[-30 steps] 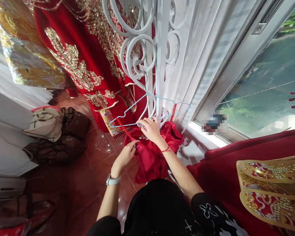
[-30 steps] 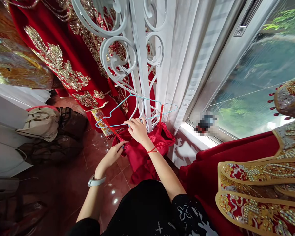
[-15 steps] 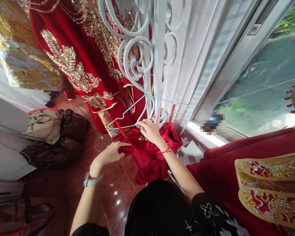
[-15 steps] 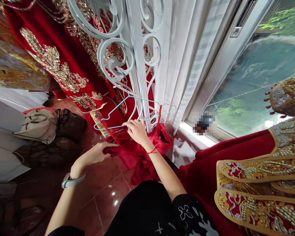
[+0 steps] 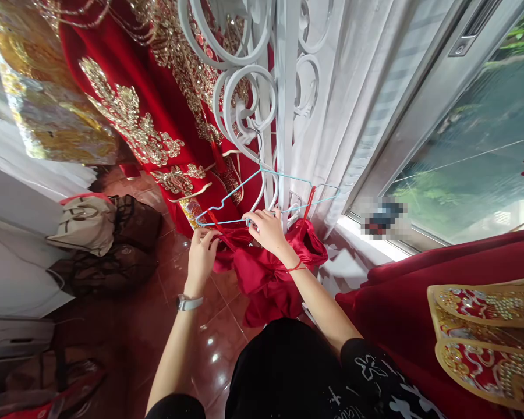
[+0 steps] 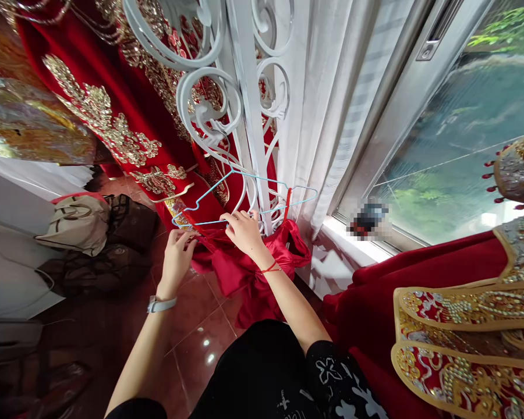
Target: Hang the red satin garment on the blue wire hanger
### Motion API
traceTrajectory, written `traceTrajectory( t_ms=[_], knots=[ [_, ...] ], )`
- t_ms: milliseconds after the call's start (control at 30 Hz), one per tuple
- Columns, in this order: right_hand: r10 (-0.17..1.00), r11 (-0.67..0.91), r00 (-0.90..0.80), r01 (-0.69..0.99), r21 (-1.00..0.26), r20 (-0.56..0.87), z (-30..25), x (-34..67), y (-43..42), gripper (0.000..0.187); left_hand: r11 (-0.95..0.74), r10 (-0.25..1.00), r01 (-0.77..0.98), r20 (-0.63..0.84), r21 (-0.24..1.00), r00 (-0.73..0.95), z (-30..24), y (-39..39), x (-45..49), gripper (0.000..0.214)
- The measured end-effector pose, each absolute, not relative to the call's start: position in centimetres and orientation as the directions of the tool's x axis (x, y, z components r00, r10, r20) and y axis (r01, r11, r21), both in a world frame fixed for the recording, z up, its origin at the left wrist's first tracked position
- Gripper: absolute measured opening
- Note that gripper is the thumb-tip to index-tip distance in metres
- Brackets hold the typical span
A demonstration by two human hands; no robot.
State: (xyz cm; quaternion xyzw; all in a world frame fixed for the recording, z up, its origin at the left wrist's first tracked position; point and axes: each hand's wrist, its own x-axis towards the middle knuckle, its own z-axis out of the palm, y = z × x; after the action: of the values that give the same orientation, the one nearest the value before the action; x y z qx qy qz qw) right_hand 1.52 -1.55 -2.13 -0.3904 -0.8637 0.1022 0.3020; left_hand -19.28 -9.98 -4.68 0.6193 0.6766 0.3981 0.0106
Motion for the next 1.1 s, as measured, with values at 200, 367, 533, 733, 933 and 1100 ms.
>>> traceTrajectory(
  t_ms=[200, 367, 533, 733, 933, 1100],
  knots=[
    [0.737, 0.675, -0.582, 0.629, -0.385, 0.343, 0.3, -0.2, -0.8, 0.036, 0.017, 0.838, 0.668, 0.354, 0.744, -0.415, -5.0, -9.1, -16.9, 0.02],
    [0.743, 0.666, -0.568, 0.567, -0.485, 0.355, 0.0, -1.3, -0.5, 0.022, -0.138, 0.839, 0.236, 0.24, 0.962, -0.489, -5.7, -7.7, -16.7, 0.026],
    [0.854, 0.517, -0.417, 0.607, -0.604, 0.311, -0.5, -2.3, -0.8, 0.019, -0.236, 0.818, -0.249, 0.054, 0.939, -0.573, -6.3, -6.8, -18.1, 0.075],
    [0.888, 0.459, -0.346, 0.623, -0.633, 0.304, -0.8, -2.6, -0.6, 0.015, -0.37, 0.652, -0.163, 0.131, 0.915, -0.747, -7.1, -7.3, -19.9, 0.099],
    [0.859, 0.5, -0.423, 0.567, -0.655, 0.289, -0.8, -1.8, -0.4, 0.015, -0.41, 0.622, 0.024, 0.299, 0.912, -0.724, -4.6, -7.1, -21.3, 0.109],
    [0.848, 0.511, -0.452, 0.561, -0.651, 0.277, -0.2, -1.4, -0.9, 0.017, -0.381, 0.773, 0.154, 0.406, 0.912, -0.487, -1.4, -6.1, -20.7, 0.088]
  ],
)
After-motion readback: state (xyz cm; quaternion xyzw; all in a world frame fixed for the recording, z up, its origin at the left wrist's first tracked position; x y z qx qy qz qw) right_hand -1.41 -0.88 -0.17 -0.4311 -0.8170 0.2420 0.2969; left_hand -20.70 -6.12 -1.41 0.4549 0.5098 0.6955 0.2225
